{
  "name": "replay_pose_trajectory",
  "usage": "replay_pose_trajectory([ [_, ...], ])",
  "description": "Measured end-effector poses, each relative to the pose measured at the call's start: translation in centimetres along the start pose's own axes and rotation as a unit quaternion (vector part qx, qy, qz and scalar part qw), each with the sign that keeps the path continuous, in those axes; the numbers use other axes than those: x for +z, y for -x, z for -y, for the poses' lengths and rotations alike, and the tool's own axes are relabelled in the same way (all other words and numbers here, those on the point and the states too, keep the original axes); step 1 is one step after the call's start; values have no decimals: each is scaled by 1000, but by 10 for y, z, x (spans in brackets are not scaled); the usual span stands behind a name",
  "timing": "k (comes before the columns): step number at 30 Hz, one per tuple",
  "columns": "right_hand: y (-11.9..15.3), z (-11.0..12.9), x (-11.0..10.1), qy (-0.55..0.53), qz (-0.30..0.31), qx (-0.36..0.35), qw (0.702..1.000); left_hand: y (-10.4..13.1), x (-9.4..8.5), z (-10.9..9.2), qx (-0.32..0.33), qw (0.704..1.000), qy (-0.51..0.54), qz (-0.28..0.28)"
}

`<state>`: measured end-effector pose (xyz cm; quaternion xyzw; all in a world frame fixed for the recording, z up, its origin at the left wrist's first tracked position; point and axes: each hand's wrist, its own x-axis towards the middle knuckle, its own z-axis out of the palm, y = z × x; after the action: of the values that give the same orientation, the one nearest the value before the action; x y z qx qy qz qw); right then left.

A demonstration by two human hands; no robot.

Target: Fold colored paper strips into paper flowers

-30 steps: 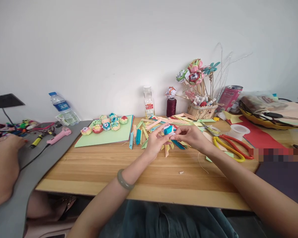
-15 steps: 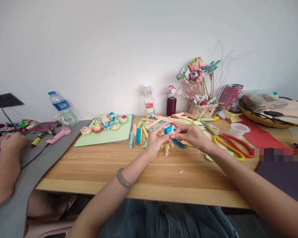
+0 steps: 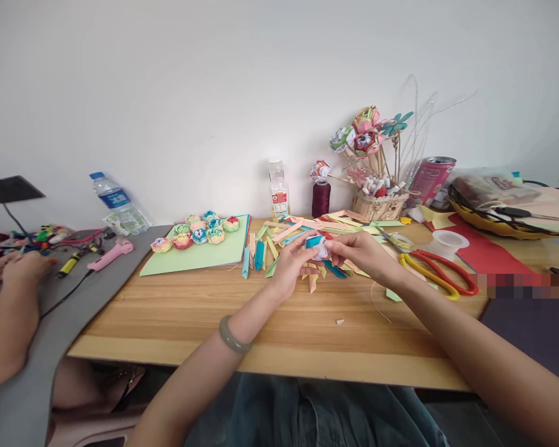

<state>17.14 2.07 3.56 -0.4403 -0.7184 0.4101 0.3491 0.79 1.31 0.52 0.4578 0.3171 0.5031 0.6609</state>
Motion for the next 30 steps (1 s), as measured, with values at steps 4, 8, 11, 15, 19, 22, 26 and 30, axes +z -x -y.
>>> replay_pose_trajectory([
  [4,2,7,-6,10,-49,-79,996,-2,-4,-4,-47,998,44,24],
  [8,1,4,-2,79,-30,-192,978,-4,-5,-4,-101,993,52,39],
  [11,1,1,2,107,-41,-218,969,-3,-2,-2,-109,993,16,32],
  [15,2,2,3,105,-31,-205,973,-3,-1,3,-97,994,-44,39],
  [19,5,8,3,80,48,-206,974,-4,-2,9,-67,994,-87,10],
  [22,6,8,5,89,43,-226,969,-4,-2,11,-65,994,-84,-1],
  [26,5,2,9,131,9,-260,957,-4,-1,8,-100,994,-50,-4],
  [30,5,2,8,149,-17,-236,960,-2,0,4,-125,991,-16,35],
])
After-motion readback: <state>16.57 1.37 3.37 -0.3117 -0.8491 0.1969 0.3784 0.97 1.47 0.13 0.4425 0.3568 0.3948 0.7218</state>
